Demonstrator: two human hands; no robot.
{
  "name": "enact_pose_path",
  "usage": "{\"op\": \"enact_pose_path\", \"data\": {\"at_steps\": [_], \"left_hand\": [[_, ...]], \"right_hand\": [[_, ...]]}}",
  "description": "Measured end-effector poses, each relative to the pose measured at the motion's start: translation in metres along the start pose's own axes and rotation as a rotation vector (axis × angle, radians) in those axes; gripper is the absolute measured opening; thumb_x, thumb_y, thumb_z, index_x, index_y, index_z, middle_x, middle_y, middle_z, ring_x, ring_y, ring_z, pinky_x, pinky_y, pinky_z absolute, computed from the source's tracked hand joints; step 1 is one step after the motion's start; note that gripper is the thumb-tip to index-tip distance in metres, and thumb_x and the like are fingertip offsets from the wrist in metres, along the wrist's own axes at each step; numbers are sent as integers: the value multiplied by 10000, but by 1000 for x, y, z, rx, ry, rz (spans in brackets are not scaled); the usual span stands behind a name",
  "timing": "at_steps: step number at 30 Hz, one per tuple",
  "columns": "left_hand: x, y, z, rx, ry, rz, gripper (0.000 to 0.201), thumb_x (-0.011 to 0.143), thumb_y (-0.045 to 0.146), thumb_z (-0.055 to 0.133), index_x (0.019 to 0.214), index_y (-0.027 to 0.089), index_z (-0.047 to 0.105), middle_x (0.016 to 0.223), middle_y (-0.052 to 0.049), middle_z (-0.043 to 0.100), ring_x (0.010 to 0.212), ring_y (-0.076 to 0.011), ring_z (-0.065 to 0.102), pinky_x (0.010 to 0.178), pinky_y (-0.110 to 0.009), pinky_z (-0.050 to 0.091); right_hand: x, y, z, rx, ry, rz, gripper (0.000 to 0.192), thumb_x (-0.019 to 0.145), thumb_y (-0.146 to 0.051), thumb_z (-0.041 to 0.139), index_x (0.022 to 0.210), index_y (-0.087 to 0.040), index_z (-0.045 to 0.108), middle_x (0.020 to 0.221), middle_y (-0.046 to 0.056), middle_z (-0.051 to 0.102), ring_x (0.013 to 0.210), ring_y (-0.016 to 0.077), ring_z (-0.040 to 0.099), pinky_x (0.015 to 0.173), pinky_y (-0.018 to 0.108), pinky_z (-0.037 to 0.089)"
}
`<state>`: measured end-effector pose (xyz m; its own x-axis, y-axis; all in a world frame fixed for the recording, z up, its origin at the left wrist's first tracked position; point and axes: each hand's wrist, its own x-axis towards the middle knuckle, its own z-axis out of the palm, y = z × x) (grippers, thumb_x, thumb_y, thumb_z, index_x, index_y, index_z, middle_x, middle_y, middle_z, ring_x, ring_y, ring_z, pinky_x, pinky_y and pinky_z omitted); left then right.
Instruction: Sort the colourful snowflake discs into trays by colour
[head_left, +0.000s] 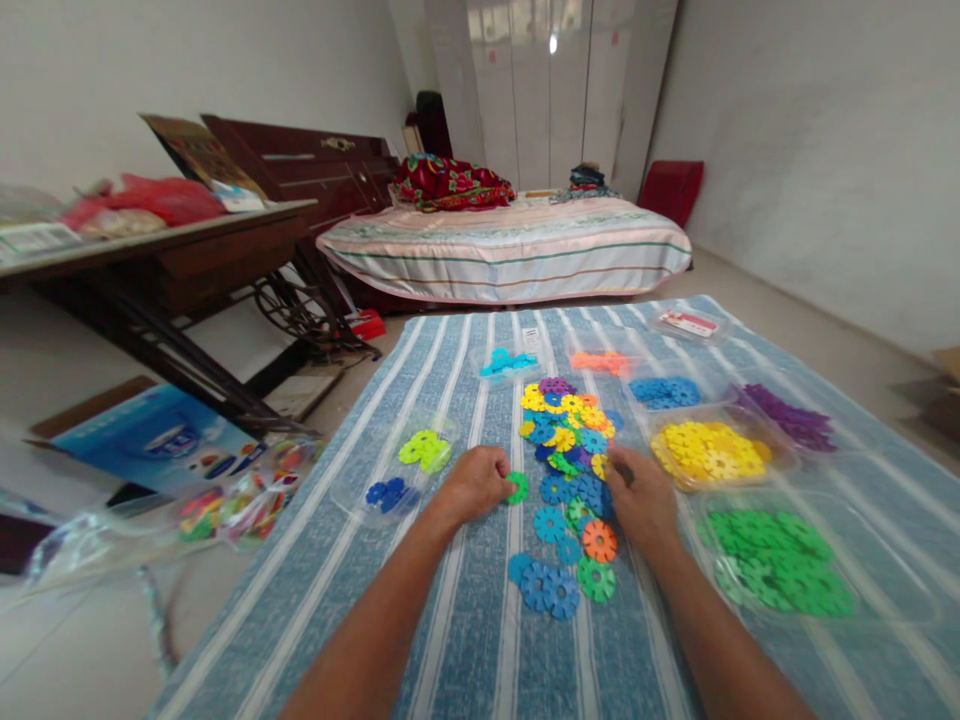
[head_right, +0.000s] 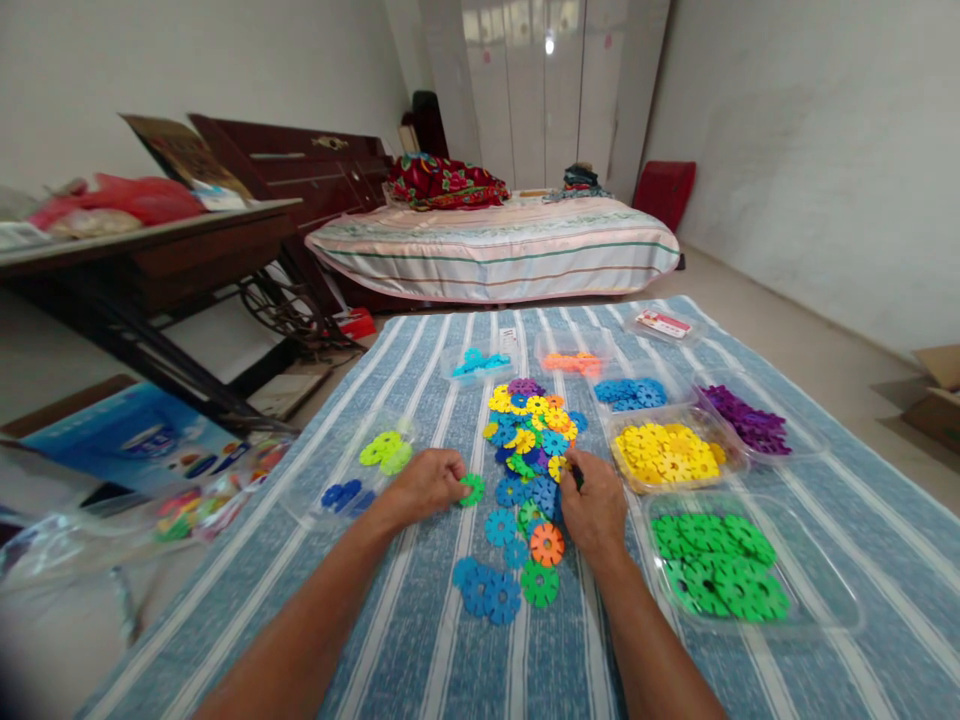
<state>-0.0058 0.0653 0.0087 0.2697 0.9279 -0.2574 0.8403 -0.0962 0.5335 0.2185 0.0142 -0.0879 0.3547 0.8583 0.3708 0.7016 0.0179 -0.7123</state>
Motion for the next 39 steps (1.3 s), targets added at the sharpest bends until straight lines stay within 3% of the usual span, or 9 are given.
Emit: {"op": "enact_pose_path", "data": {"at_steps": [4,9,13,16,20,23,29,33,39], "left_hand": [[0,22,-4,-168,-33,44,69,607,165,629,649,145,578,483,52,547,487,-96,524,485,-183,369],[-3,101,20,-580,-236,260,162,659,220,632,791,129,612,537,44,563,486,-81,526,512,-186,413],[-1,138,30,-503,-201,433,233,705,252,611,897,125,642,659,0,634,615,-107,572,576,-193,423],[-1,119,24,-163,-91,430,133,709,228,582,776,143,659,680,-10,643,668,-133,574,588,-205,401],[-11,68,15,265,-128,335,102,704,231,563,683,170,642,665,-17,636,661,-156,579,555,-226,352],[-22,43,17,420,-157,276,111,710,254,554,706,188,644,704,-32,647,696,-181,598,573,-241,358],[-32,35,33,454,-130,216,262,734,407,558,862,193,638,874,-75,653,847,-242,608,684,-293,425],[-30,37,38,426,-115,197,285,709,374,588,916,181,616,938,-84,639,887,-252,598,715,-306,431],[-25,25,38,200,-83,130,210,627,275,642,811,186,589,771,-6,622,745,-171,583,621,-236,400]], "right_hand": [[0,-2,-1,-9,-11,15,304,749,-298,463,968,-188,642,931,63,673,864,222,581,795,367,435],[2,-7,-5,-2,-16,-15,265,766,-310,455,880,-183,656,849,70,669,814,216,580,747,334,433],[3,-9,-6,-7,-11,-31,275,780,-267,411,859,-183,661,829,75,668,785,210,578,740,330,426],[1,-7,-5,-5,-11,11,285,761,-288,451,935,-187,653,859,64,674,809,217,581,745,340,433],[1,-5,-4,20,2,8,301,747,-279,461,966,-185,646,926,62,675,857,212,583,791,352,432],[2,-5,-5,5,0,8,294,752,-284,458,954,-192,651,911,58,674,843,211,579,780,347,427],[2,-3,-6,-21,-6,-5,307,752,-298,458,962,-189,652,897,56,674,845,215,577,770,342,423],[1,-1,-5,-24,-5,-17,311,750,-296,458,968,-187,651,920,58,674,854,215,580,789,346,426],[1,1,-4,-31,-2,-24,301,745,-298,458,954,-199,650,925,53,676,861,216,580,794,353,428]]}}
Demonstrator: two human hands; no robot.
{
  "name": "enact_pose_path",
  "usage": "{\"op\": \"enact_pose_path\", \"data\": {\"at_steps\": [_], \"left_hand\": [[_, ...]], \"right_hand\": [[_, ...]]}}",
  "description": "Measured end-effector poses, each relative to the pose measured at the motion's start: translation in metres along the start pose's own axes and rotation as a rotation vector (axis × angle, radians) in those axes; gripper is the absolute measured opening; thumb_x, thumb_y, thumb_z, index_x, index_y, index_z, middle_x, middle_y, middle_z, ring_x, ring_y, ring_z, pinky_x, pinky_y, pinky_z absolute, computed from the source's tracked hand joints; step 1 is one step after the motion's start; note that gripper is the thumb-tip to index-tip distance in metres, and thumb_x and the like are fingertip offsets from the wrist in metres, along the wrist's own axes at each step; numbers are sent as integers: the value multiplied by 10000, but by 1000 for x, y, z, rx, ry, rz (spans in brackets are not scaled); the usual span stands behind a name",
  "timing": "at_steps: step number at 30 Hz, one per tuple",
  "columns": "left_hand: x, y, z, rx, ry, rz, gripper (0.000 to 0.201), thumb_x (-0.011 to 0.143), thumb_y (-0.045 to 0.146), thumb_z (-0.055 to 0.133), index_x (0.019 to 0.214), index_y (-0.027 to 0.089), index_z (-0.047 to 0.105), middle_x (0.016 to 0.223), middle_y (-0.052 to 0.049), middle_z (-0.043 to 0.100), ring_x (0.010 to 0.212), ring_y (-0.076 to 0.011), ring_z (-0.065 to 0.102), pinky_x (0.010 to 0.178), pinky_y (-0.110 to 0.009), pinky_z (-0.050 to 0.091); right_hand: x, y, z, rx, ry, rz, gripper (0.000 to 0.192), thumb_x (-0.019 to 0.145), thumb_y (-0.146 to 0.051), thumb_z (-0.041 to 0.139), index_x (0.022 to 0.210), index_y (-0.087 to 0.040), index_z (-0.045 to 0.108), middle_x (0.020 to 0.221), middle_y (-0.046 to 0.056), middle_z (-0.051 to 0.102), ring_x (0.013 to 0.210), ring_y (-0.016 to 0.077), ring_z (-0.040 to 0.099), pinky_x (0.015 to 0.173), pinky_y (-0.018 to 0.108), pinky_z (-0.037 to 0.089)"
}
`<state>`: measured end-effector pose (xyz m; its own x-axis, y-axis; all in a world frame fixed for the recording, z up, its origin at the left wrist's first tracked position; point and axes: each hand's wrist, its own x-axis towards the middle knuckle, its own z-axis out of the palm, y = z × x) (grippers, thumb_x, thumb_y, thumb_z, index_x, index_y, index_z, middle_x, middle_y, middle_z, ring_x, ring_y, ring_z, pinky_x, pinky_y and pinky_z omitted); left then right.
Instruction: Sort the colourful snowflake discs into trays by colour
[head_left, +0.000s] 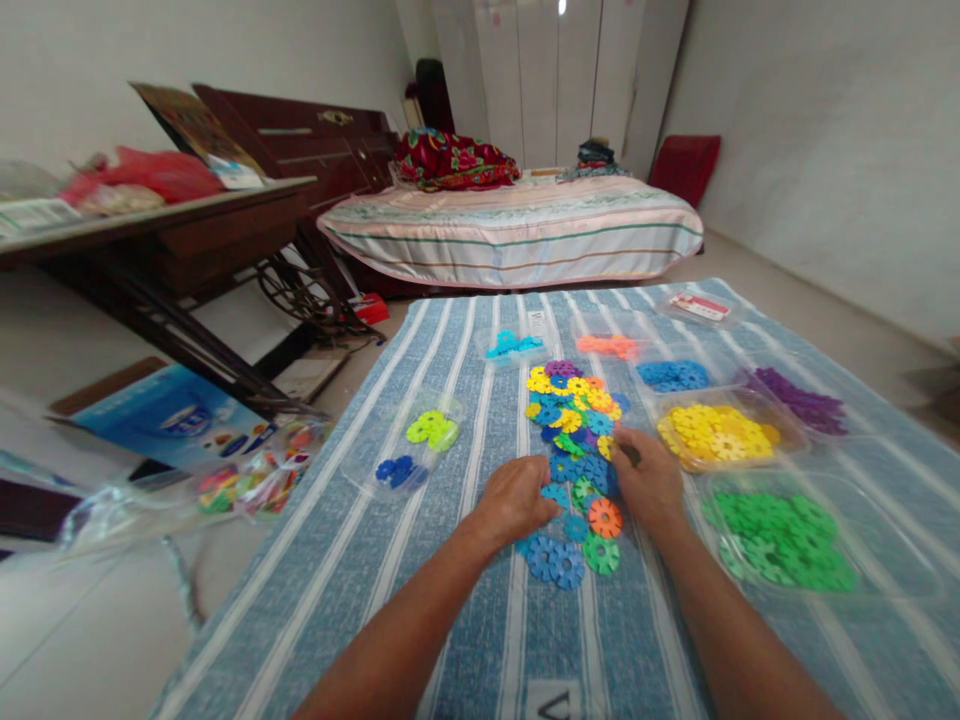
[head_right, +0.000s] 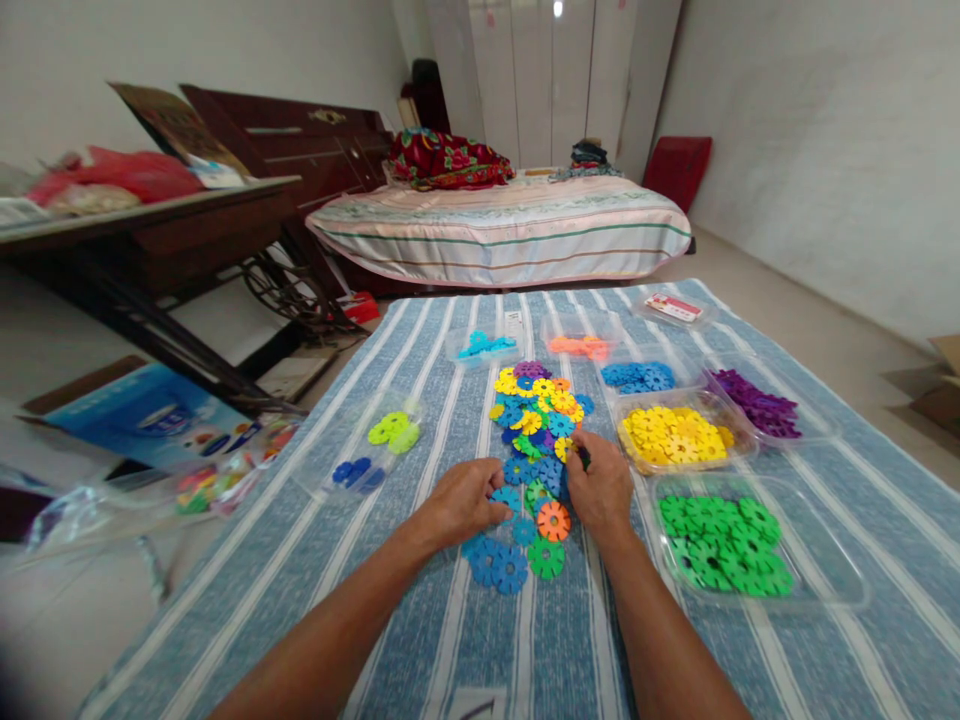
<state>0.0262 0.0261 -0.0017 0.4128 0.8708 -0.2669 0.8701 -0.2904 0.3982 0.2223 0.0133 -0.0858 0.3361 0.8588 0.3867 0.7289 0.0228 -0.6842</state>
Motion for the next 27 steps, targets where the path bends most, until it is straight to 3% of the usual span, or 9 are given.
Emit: {"op": "enact_pose_path", "data": {"at_steps": [4,8,10,15,18,22,27], "left_hand": [[1,-12,3,-342,-18,-32,151,589,198,640,713,158,564,593,43,540,590,-110,523,530,-198,368],[-1,-10,9,-681,-134,-13,180,569,207,660,704,140,560,531,59,502,507,-84,479,479,-187,351],[-3,-4,12,-616,-157,1,172,562,182,653,712,140,581,548,49,524,520,-91,492,487,-191,352],[-9,15,15,-136,-93,64,168,594,201,617,758,187,652,670,14,600,631,-136,535,567,-227,358],[-11,18,13,-47,-94,100,153,605,212,603,751,203,648,727,8,619,681,-143,540,584,-226,347],[-10,14,14,-121,-92,102,72,584,180,593,656,179,586,683,24,583,628,-111,498,540,-205,312],[-7,5,12,-475,-132,62,100,553,156,590,568,154,492,509,57,473,494,-73,415,465,-190,265]], "right_hand": [[0,1,1,22,1,5,304,739,-296,461,957,-199,649,919,49,677,849,211,586,794,352,435],[0,-2,0,17,13,13,307,740,-302,459,949,-186,651,910,63,678,855,221,587,788,357,433],[0,-3,0,8,15,9,305,741,-303,458,946,-184,651,918,65,678,863,224,584,790,358,429],[1,-2,-1,6,-12,11,298,744,-292,457,943,-186,652,928,59,679,865,223,583,794,356,429],[1,-1,1,5,-7,12,302,747,-290,457,954,-185,650,943,59,678,876,227,583,807,364,427],[1,-1,3,30,1,7,297,749,-290,464,958,-187,649,944,61,678,880,222,582,817,361,428],[1,-2,4,45,10,9,293,751,-288,463,955,-187,647,936,60,676,882,223,582,808,359,429]]}}
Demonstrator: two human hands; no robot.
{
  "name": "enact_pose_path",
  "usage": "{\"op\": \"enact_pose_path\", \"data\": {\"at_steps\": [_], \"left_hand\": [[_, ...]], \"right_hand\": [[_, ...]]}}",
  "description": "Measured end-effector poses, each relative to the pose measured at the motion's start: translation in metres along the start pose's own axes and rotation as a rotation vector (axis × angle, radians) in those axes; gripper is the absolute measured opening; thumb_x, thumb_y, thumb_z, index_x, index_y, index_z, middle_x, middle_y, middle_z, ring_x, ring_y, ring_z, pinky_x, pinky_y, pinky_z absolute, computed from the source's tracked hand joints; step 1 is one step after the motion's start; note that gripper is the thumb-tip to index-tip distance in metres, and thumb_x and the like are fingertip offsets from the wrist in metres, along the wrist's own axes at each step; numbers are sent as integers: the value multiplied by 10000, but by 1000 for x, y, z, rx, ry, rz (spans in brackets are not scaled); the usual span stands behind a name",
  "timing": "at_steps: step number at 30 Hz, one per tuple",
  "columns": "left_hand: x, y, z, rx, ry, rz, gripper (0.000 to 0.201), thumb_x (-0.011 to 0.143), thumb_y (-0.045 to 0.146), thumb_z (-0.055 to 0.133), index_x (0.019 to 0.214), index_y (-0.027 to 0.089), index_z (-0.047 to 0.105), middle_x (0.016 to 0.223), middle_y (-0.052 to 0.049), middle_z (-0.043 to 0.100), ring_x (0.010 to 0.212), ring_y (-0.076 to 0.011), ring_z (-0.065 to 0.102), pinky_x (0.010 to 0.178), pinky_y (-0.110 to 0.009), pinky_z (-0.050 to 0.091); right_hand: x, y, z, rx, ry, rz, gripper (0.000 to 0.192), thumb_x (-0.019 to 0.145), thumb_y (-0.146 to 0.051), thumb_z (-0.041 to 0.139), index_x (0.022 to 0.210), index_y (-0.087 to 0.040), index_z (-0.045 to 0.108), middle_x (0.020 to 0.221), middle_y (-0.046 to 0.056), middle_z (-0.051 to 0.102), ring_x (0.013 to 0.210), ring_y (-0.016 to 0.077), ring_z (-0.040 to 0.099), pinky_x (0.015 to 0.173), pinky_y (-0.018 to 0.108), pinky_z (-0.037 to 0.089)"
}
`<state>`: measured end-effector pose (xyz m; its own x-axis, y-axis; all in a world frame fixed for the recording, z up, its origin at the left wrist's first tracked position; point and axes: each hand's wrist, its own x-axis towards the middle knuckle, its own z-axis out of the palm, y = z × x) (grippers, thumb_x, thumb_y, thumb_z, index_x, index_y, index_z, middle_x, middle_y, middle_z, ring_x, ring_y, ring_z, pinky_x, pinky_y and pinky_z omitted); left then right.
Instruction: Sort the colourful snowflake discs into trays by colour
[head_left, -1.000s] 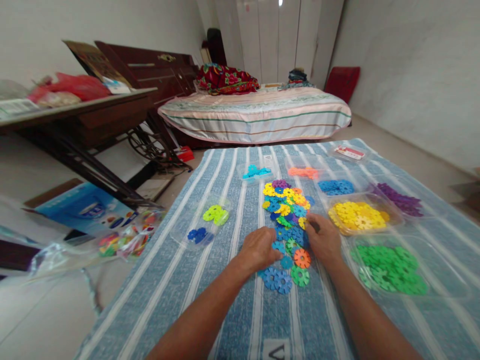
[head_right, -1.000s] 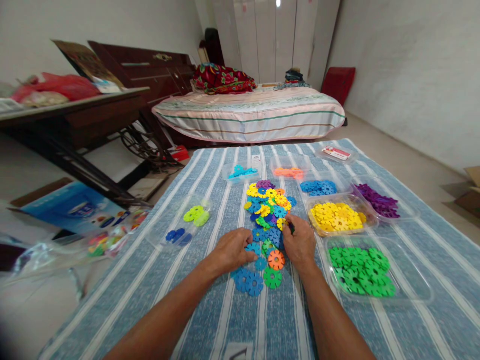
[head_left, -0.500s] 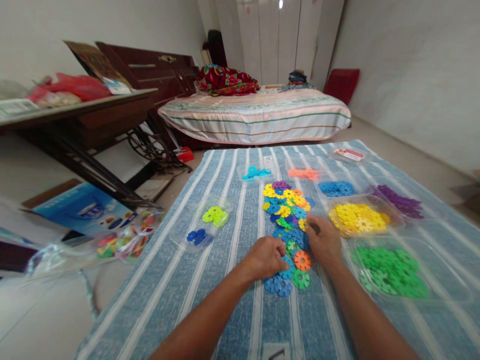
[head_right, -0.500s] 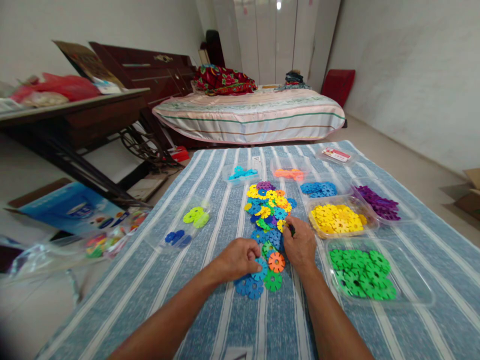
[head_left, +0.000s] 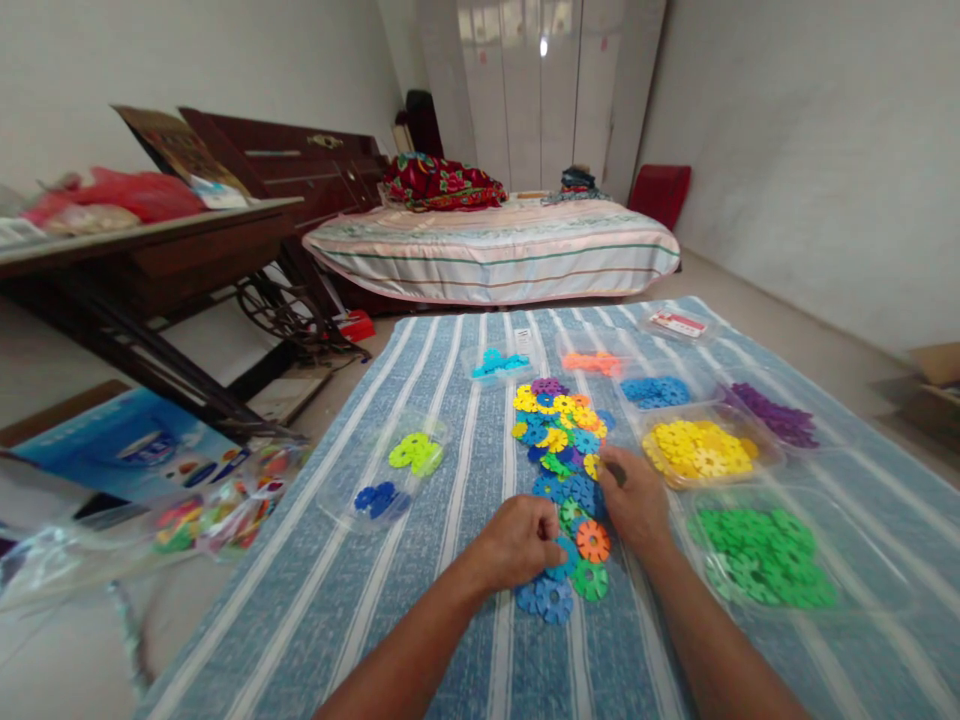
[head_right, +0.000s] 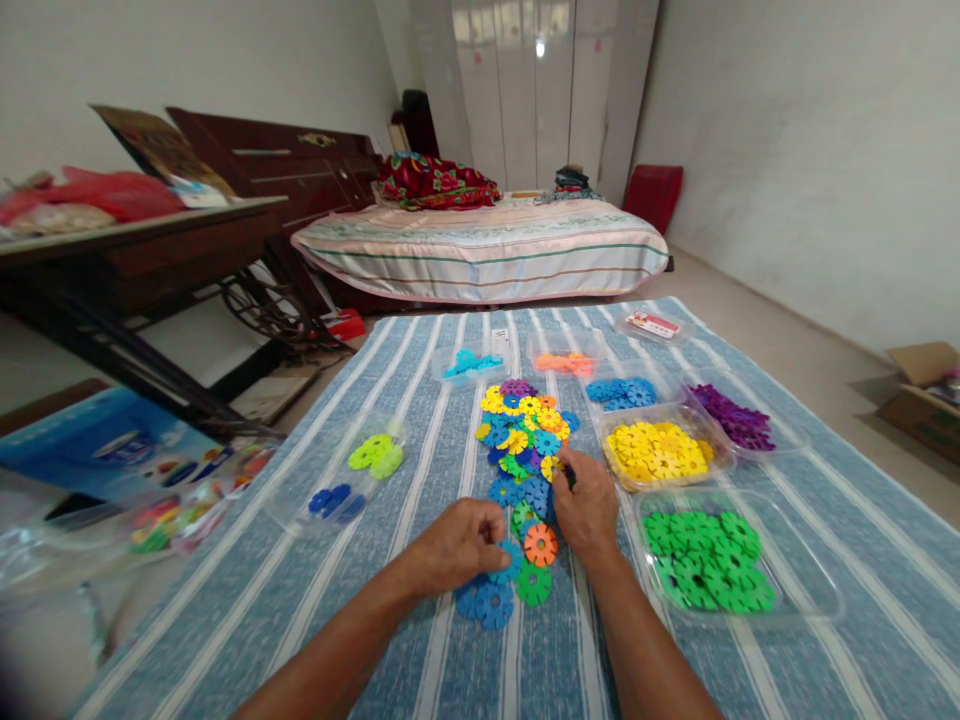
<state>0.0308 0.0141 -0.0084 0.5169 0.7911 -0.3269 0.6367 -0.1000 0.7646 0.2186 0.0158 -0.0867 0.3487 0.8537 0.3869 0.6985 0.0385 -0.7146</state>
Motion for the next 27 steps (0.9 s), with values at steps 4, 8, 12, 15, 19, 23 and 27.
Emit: {"op": "enact_pose_path", "data": {"at_steps": [4,8,12,15,19,23,27], "left_hand": [[-1,-3,-13,-271,42,-98,137,561,205,607,636,154,505,465,66,474,447,-81,447,440,-188,303],[1,-2,-25,-383,155,-146,215,571,256,646,714,150,524,455,76,492,406,-72,452,425,-181,318],[4,1,-30,-442,229,-169,234,597,283,654,740,144,533,449,82,495,368,-51,422,390,-164,289],[8,2,-30,-469,268,-170,216,601,269,661,725,141,538,445,79,502,355,-47,423,376,-157,288],[17,-2,-31,-497,359,-174,192,615,249,662,723,139,547,464,64,534,354,-43,435,368,-148,290],[41,7,-50,-529,515,-135,218,612,263,688,720,141,542,467,60,530,359,-48,444,354,-143,276],[81,35,-99,-404,752,-30,235,663,325,672,748,136,562,524,34,568,409,-61,505,401,-153,344]], "right_hand": [[0,-1,0,-1,-6,7,287,748,-277,465,949,-186,649,925,57,678,871,222,579,793,351,428],[0,-1,0,-6,-4,10,292,752,-275,463,960,-192,650,929,57,678,868,219,577,781,347,425],[0,-1,0,-3,-9,12,289,759,-284,464,961,-192,648,922,58,677,865,217,580,781,345,428],[0,-2,0,-7,-12,26,294,763,-290,466,972,-189,647,937,62,675,877,221,580,792,354,429],[0,-3,0,-10,-18,21,301,767,-289,458,978,-183,645,948,69,671,877,224,577,799,364,432],[-1,-3,0,-5,0,16,302,767,-292,456,972,-176,645,935,73,672,864,227,580,786,368,438],[-2,-2,1,10,7,13,292,765,-290,459,962,-181,644,935,65,673,868,225,582,791,369,439]]}}
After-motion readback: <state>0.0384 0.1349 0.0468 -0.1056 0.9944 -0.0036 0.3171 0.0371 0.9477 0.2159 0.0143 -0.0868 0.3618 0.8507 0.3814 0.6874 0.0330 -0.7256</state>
